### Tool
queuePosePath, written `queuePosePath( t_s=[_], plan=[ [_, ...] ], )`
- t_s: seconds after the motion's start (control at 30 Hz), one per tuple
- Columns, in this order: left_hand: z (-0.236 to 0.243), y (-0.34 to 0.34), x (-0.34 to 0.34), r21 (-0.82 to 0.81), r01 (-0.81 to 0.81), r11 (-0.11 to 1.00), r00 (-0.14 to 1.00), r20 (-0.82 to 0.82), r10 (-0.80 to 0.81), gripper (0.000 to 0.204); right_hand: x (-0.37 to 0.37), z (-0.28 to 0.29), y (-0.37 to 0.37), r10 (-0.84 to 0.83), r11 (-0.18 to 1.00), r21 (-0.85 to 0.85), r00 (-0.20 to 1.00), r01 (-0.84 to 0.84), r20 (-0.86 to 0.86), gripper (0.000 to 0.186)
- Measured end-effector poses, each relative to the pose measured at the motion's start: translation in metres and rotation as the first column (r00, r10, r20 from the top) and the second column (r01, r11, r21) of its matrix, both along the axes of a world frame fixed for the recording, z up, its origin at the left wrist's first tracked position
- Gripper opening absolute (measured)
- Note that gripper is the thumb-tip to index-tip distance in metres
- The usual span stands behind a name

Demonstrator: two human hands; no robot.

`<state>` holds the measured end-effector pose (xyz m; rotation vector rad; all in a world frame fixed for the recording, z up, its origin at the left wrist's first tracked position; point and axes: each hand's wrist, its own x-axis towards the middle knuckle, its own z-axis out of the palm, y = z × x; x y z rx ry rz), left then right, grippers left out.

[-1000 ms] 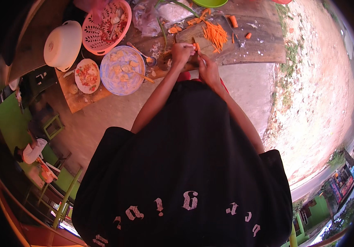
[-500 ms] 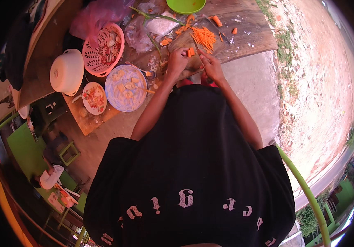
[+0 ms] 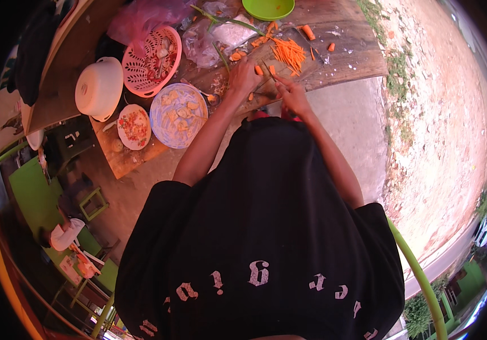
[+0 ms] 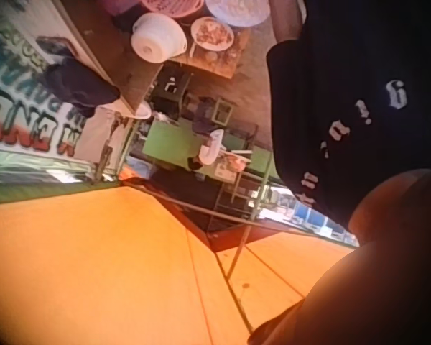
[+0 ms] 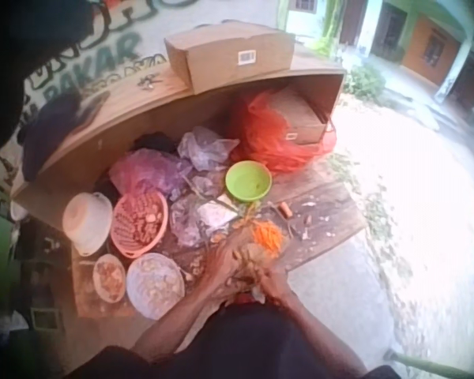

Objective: The person stands at a wooden table and peels a carrot using a small knife, holding the carrot in one hand and the knife in the other. The peels fall onto the table surface as the person rotates the carrot to remove the outer layer.

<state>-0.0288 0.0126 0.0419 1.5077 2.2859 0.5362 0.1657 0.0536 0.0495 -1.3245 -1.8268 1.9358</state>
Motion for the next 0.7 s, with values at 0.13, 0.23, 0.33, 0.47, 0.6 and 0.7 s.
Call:
queuePosePath(
  t_s=[0.13, 0.23, 0.33, 0.47, 0.6, 0.7],
  plan=[
    [-0.002, -0.010, 0.000, 0.125, -0.013, 0.992, 0.993, 0.114, -0.002, 0.036, -0.001, 0.008, -0.004, 0.003, 0.999, -0.035, 1.000, -0.002, 0.027, 0.040],
    [-0.015, -0.017, 0.001, 0.196, -0.089, 0.977, 0.972, 0.230, 0.042, 0.038, -0.003, 0.008, -0.005, 0.009, 0.999, -0.044, 0.999, -0.007, 0.035, 0.040],
    [-0.017, -0.020, 0.005, 0.198, -0.136, 0.971, 0.960, 0.267, 0.081, 0.038, -0.004, 0.011, -0.006, 0.003, 0.998, -0.065, 0.999, 0.000, 0.041, 0.040],
    [-0.014, -0.019, 0.009, 0.178, -0.158, 0.971, 0.960, 0.259, 0.109, 0.036, -0.006, 0.009, -0.006, -0.005, 0.995, -0.097, 0.999, 0.008, 0.037, 0.041],
    [-0.019, -0.019, 0.009, 0.250, -0.125, 0.960, 0.979, 0.187, 0.079, 0.030, -0.006, 0.010, -0.004, -0.028, 0.996, -0.087, 0.999, 0.030, 0.019, 0.042],
    [-0.011, -0.019, 0.014, 0.223, -0.164, 0.961, 0.938, 0.336, 0.082, 0.027, -0.005, 0.009, -0.002, -0.055, 0.996, -0.064, 0.998, 0.055, 0.014, 0.042]
  ],
)
